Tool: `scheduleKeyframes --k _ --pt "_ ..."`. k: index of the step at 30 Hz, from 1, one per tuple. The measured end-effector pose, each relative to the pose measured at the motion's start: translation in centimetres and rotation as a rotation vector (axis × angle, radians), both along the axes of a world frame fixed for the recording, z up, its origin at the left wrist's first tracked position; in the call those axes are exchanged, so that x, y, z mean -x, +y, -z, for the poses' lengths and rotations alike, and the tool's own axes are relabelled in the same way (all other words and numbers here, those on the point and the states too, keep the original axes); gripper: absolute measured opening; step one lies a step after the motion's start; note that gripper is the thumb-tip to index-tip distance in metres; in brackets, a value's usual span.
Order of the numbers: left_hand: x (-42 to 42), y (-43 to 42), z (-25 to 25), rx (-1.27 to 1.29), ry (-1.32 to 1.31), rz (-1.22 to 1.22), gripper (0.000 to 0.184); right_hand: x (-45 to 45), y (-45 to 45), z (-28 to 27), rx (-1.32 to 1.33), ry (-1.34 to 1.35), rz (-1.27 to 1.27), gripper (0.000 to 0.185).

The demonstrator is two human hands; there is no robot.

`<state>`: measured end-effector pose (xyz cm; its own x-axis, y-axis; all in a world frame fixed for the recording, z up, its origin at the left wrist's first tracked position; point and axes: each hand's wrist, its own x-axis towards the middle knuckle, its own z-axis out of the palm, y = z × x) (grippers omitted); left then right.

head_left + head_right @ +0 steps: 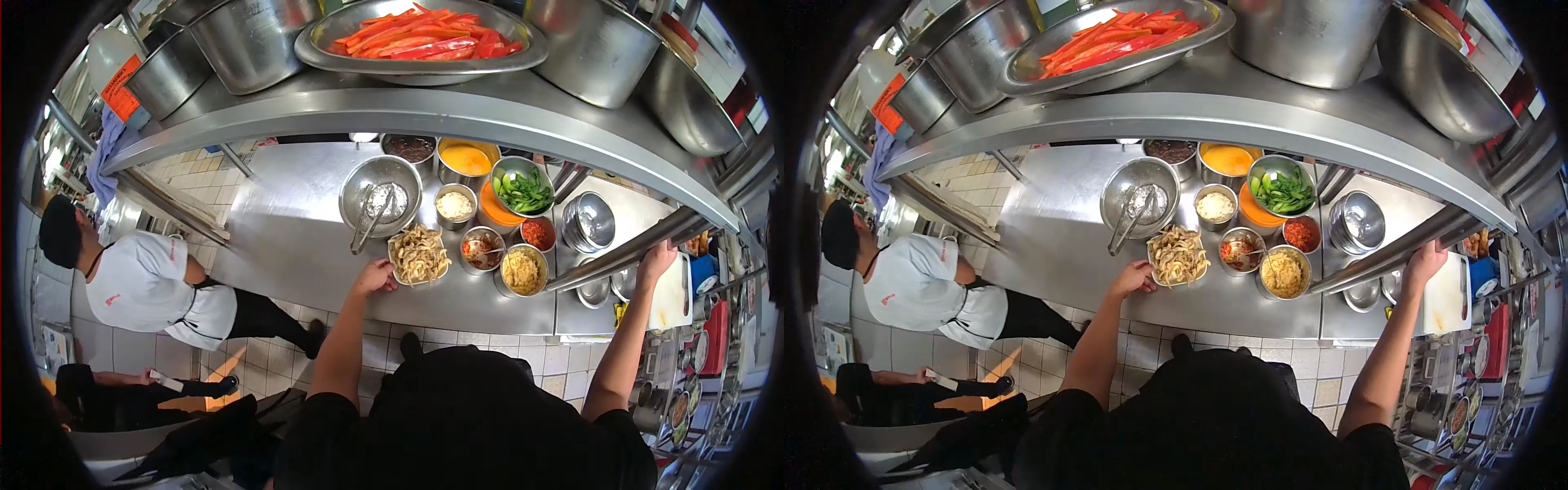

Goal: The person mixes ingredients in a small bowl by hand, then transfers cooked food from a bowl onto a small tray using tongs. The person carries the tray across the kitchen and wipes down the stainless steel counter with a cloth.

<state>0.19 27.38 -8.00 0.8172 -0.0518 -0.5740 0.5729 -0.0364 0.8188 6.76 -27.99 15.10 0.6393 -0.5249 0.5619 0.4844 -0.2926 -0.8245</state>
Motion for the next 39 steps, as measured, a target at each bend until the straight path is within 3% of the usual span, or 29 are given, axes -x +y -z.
scheduleKeyframes --k 10,19,25,29,34,39 --pt "0.2 -2.0 0.4 -0.001 0.011 -0.005 0.026 0.0 0.3 -0.2 -0.009 0.0 0.041 0.016" --pt "4.1 -7.6 1.7 0.168 0.001 -0.373 0.022 0.5 2.3 -1.7 0.025 -0.006 0.113 0.017" --pt "6.6 -12.0 1.4 0.274 -0.073 -0.571 0.024 1.2 1.6 -1.9 0.058 0.137 -0.039 0.028" --pt "8.9 -16.7 0.1 0.252 -0.144 -0.727 0.025 1.0 1.0 -1.0 -0.067 0.103 -0.21 0.013" --pt "11.0 -20.9 1.9 0.273 -0.133 -0.902 0.024 1.2 0.7 -1.1 -0.096 0.081 -0.473 0.014" --pt "13.0 -23.8 -0.3 0.205 -0.154 -0.988 0.022 1.3 0.5 -0.8 -0.094 0.054 -0.575 0.014"
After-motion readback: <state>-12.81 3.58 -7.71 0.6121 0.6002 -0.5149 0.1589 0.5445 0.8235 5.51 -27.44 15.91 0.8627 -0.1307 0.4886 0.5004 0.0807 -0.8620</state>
